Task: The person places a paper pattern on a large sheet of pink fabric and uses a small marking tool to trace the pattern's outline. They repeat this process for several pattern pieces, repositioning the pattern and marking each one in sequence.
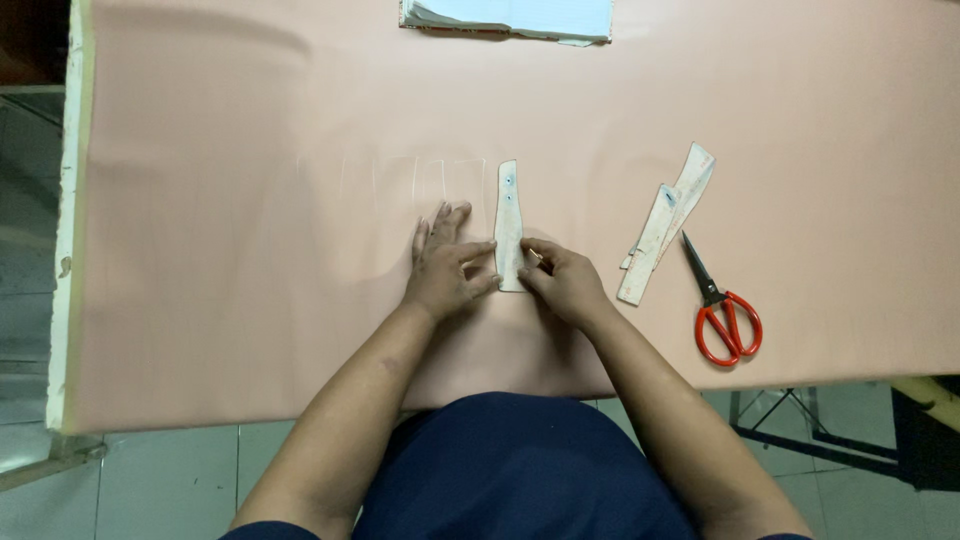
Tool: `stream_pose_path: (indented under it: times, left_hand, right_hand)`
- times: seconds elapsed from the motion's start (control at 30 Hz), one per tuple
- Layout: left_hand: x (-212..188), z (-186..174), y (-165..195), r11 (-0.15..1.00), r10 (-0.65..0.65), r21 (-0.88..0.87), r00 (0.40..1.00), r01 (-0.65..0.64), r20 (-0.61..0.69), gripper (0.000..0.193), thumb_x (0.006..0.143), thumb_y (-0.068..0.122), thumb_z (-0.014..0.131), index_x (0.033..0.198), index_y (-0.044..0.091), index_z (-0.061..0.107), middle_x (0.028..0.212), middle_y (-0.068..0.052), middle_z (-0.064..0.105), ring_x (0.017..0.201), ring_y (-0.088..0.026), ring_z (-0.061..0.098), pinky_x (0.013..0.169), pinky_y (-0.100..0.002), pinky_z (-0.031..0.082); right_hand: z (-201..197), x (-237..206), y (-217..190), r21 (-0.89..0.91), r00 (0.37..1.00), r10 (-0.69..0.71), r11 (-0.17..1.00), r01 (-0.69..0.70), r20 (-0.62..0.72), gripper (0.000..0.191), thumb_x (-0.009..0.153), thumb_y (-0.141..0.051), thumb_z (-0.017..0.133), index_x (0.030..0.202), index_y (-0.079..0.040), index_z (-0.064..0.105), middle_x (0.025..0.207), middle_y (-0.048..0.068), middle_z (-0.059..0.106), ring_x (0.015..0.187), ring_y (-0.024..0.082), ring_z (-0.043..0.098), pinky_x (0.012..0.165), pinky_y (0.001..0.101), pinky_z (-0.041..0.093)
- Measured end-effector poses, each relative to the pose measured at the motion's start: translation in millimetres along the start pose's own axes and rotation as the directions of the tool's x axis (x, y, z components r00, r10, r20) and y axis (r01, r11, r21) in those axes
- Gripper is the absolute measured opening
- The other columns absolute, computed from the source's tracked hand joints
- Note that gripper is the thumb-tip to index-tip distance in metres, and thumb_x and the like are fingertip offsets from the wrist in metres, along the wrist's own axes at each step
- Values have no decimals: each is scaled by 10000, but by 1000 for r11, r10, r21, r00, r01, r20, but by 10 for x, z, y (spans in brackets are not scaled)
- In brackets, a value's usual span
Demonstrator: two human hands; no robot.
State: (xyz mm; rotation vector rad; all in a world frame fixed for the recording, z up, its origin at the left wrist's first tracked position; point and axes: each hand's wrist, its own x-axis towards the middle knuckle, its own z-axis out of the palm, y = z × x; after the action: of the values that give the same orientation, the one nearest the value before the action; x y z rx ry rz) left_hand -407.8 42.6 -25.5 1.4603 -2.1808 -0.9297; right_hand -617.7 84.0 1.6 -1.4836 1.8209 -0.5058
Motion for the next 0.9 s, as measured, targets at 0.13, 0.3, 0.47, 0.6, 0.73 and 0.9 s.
stream_pose_path:
  times: [0.13, 0.3, 0.47, 0.6, 0.73, 0.9]
  left_hand:
    - [13, 29, -25, 1000, 1, 9, 1000, -1, 7, 497, 715, 428, 852, 1185, 286, 771, 1649, -85, 296, 1573, -274, 90, 1253, -531, -20]
    - [8, 67, -67, 999, 34, 14, 999, -34, -14, 507, 719, 447, 846, 1191, 275, 772, 1644, -92, 319, 1571, -282, 111, 1247, -539, -13]
    - [8, 97, -89, 998, 49, 37, 998, -47, -35, 493, 731, 454, 835, 1191, 287, 770, 1637, -91, 333, 1567, -286, 129, 1248, -545, -3]
    - [2, 104, -100, 997, 73, 33, 995, -71, -70, 484, 751, 437, 827, 1209, 293, 766, 1632, -92, 355, 1573, -288, 148, 1260, -542, 16]
    - [7, 80, -90, 998, 66, 19, 996, -65, -54, 473, 744, 420, 830, 1194, 284, 770, 1623, -91, 362, 1570, -287, 148, 1257, -541, 11]
    - [-4, 60, -98, 998, 59, 7, 998, -58, -37, 468, 734, 418, 824, 1176, 271, 778, 1620, -89, 362, 1563, -283, 154, 1251, -540, 5]
  right_hand:
    - [-4, 39, 92, 13, 996, 64, 998, -64, 57, 502, 874, -231, 737, 1368, -175, 665, 921, 109, 766, 814, 171, 718, 782, 307, 562]
    - [4, 30, 109, 113, 998, 26, 993, -33, 61, 492, 882, -207, 730, 1367, -157, 664, 936, 85, 782, 821, 136, 718, 777, 281, 560]
    - [-24, 8, 51, 83, 991, 100, 991, -107, 93, 484, 908, -217, 702, 1388, -179, 650, 915, 105, 780, 791, 143, 707, 761, 284, 555]
    - [-44, 15, 19, 93, 989, 101, 989, -112, 111, 483, 926, -241, 687, 1403, -186, 638, 936, 116, 792, 813, 142, 718, 784, 275, 556]
    - [-49, 12, 26, 76, 995, 41, 996, -48, 86, 482, 914, -251, 709, 1386, -178, 651, 999, 106, 788, 869, 131, 731, 812, 274, 555]
    - [-34, 5, 38, 43, 994, 68, 996, -72, 91, 484, 902, -246, 719, 1380, -193, 658, 993, 108, 790, 859, 148, 733, 809, 290, 560]
